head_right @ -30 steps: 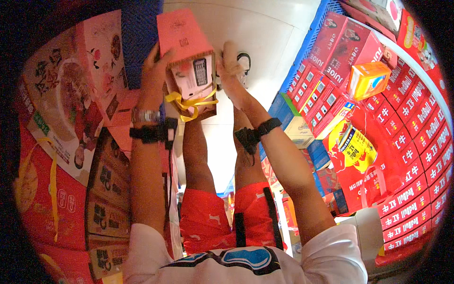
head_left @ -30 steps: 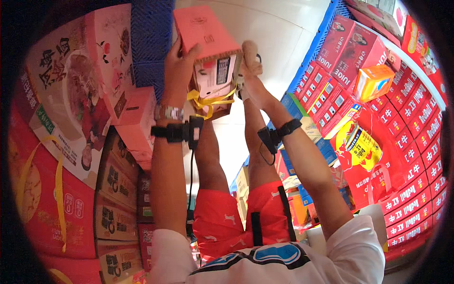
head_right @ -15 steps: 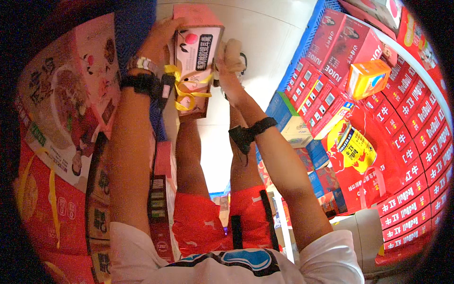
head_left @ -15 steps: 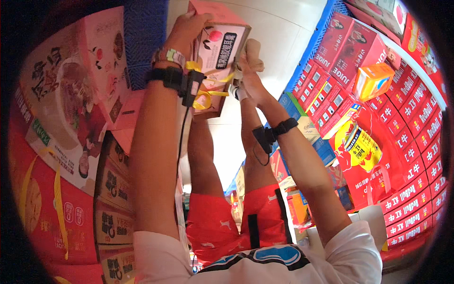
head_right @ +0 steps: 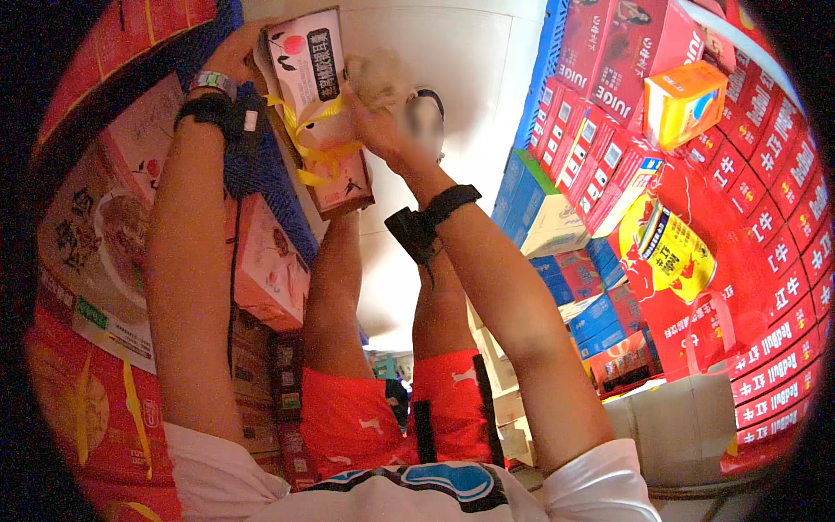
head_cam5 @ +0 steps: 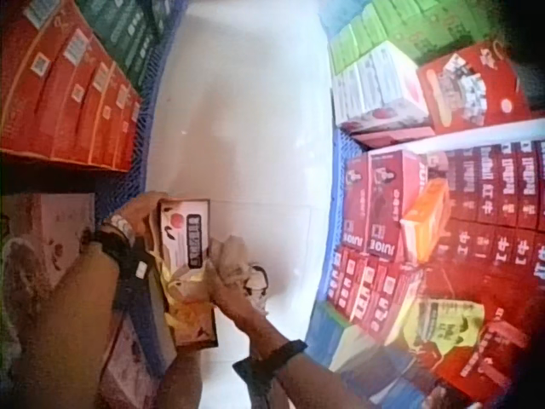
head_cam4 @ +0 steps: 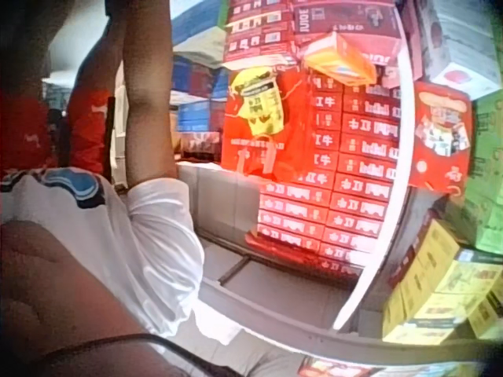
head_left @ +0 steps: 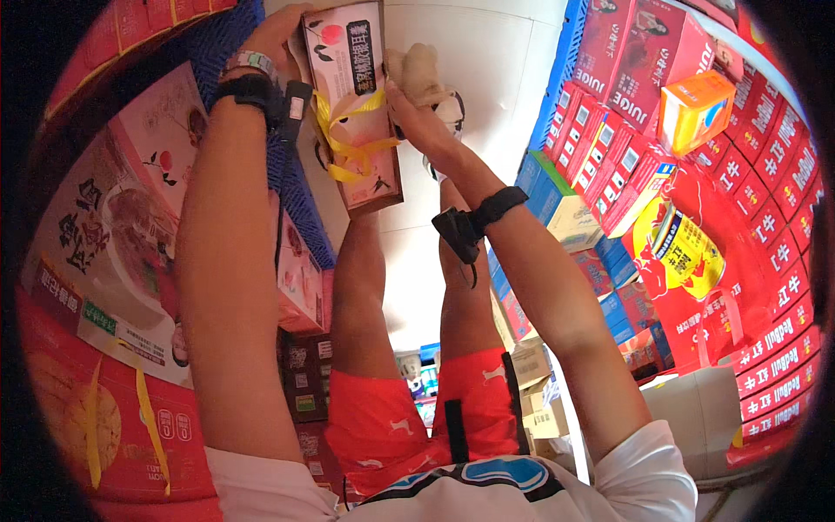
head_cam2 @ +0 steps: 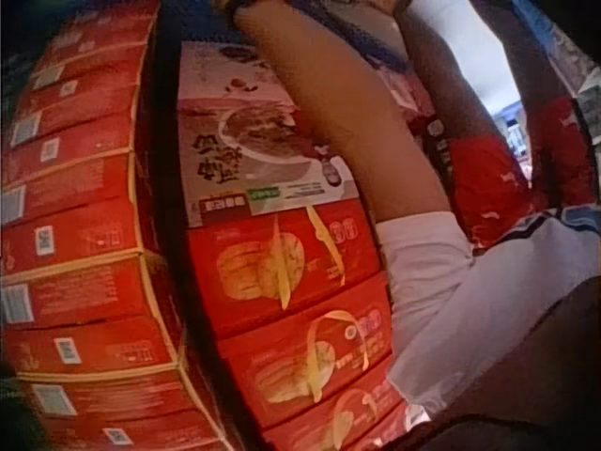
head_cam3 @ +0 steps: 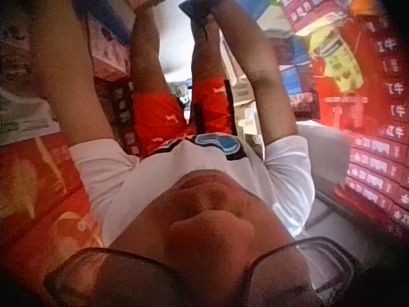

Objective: The person wipes down red and pink product boxes using a cloth while walking through a storage or retail area.

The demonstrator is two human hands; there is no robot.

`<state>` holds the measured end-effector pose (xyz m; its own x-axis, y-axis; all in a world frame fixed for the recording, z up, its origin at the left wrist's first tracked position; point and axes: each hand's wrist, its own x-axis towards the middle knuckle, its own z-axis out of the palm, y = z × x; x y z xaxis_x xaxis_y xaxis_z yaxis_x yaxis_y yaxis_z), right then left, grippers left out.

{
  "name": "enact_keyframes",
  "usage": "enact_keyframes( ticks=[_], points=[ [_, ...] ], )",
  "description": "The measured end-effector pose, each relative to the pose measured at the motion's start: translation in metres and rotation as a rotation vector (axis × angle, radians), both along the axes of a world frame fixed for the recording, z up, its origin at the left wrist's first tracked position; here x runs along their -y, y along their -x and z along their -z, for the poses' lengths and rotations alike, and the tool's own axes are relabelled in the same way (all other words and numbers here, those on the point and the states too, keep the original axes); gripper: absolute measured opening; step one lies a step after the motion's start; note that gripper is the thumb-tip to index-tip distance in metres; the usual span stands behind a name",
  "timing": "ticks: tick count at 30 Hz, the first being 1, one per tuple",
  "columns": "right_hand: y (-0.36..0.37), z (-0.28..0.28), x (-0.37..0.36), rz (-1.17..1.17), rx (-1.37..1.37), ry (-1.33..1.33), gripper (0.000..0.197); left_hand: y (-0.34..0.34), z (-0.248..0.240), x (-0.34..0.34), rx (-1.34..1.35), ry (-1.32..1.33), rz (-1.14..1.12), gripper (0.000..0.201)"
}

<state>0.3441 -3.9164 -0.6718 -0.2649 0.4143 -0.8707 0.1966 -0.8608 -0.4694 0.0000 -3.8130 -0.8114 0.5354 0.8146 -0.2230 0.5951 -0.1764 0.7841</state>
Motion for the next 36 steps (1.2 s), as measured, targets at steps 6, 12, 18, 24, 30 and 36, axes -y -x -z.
enact_keyframes(
  ticks=[6,12,18,24,30,36],
  points=[
    [-0.009,0.004,-0.005,-0.196,0.203,0.09,0.095,-0.034,0.013,-0.004,0.691,1.169,-0.818,0.038],
    [0.021,-0.015,-0.009,-0.309,0.13,-0.075,0.093,-0.053,-0.079,0.044,0.349,0.609,-0.938,0.048],
    [0.036,0.01,0.015,-0.15,-0.101,0.042,0.065,-0.093,-0.158,0.142,-0.012,0.38,-0.887,0.056],
    [0.039,0.023,0.026,-0.273,0.026,-0.154,0.063,-0.119,-0.166,0.19,-0.384,0.061,-0.801,0.065],
    [0.042,0.026,0.047,-0.287,0.106,-0.043,0.076,-0.109,-0.138,0.209,-0.607,-0.035,-0.889,0.05],
    [0.035,0.039,0.048,-0.193,0.009,-0.112,0.069,-0.098,-0.133,0.2,-0.663,0.004,-0.826,0.029]
  ],
)
